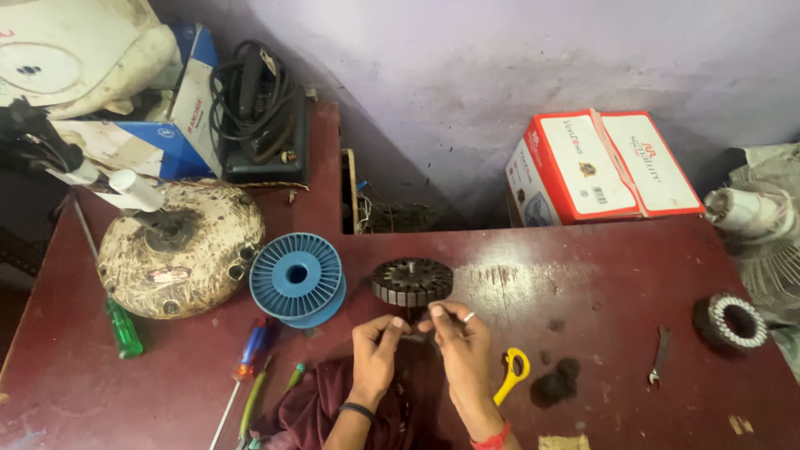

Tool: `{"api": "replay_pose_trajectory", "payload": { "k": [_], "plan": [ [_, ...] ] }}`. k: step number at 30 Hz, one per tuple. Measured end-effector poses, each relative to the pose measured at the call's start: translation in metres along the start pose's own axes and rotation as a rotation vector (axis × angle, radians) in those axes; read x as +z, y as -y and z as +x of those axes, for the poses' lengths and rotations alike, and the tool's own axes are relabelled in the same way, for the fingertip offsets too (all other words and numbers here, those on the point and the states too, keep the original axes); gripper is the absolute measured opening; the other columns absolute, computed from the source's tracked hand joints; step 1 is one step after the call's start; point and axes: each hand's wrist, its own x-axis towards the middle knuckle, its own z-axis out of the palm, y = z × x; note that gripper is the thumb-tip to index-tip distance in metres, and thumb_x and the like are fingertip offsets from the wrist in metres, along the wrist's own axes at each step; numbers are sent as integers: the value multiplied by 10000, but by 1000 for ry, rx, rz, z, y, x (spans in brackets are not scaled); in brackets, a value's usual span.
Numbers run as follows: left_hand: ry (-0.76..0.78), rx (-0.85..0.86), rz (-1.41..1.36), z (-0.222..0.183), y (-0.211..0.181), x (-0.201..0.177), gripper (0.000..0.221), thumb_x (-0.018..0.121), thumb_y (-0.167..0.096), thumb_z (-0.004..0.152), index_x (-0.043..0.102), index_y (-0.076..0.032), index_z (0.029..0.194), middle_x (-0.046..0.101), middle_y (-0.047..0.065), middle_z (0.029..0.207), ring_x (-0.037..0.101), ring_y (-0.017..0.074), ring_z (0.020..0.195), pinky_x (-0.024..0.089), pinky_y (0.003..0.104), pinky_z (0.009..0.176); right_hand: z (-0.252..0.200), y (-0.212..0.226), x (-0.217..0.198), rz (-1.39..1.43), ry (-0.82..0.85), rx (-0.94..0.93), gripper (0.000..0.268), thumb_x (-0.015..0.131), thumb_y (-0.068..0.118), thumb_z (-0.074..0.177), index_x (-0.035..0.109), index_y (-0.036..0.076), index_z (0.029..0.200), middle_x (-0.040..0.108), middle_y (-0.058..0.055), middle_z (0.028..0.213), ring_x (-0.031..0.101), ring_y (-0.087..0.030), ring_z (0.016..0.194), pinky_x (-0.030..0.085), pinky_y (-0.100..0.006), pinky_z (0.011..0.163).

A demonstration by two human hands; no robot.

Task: The person is repairing a fan motor rotor by hand. They insert small metal shims into the slots of the rotor, then use pliers to press and secure them in place.

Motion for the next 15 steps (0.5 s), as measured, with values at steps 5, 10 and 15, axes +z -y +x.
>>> {"api": "replay_pose_trajectory", "payload": {
  "k": [5, 10, 15],
  "plan": [
    [5, -30, -90, 6, 26, -4, 421, 551, -291, 1004, 753, 26, 813, 589, -2, 636, 505, 106, 638, 404, 295, 603, -4, 9, 12, -82, 80, -175, 192, 677, 142, 957, 753, 3, 1065, 683, -22, 704, 527, -48, 590, 356, -193, 502],
    [-136, -47, -98, 11, 27, -4, 401, 593, -326, 986, 737, 28, 864, 612, -10, 720, 555, 108, 721, 463, 298, 682, -14, 2, 20, -389, 197, -173, 161, 705, 141, 943, 789, 26, 1019, 677, -11, 652, 582, -48, 585, 434, -214, 515],
    [22, -96, -104, 15, 12, -3, 428, 640, -316, 977, 759, 52, 792, 578, 19, 613, 490, 108, 610, 388, 313, 571, -17, -11, 7, -528, 108, -98, 143, 718, 117, 904, 805, 34, 980, 674, -9, 604, 585, -59, 536, 432, -244, 493]
  ]
}}
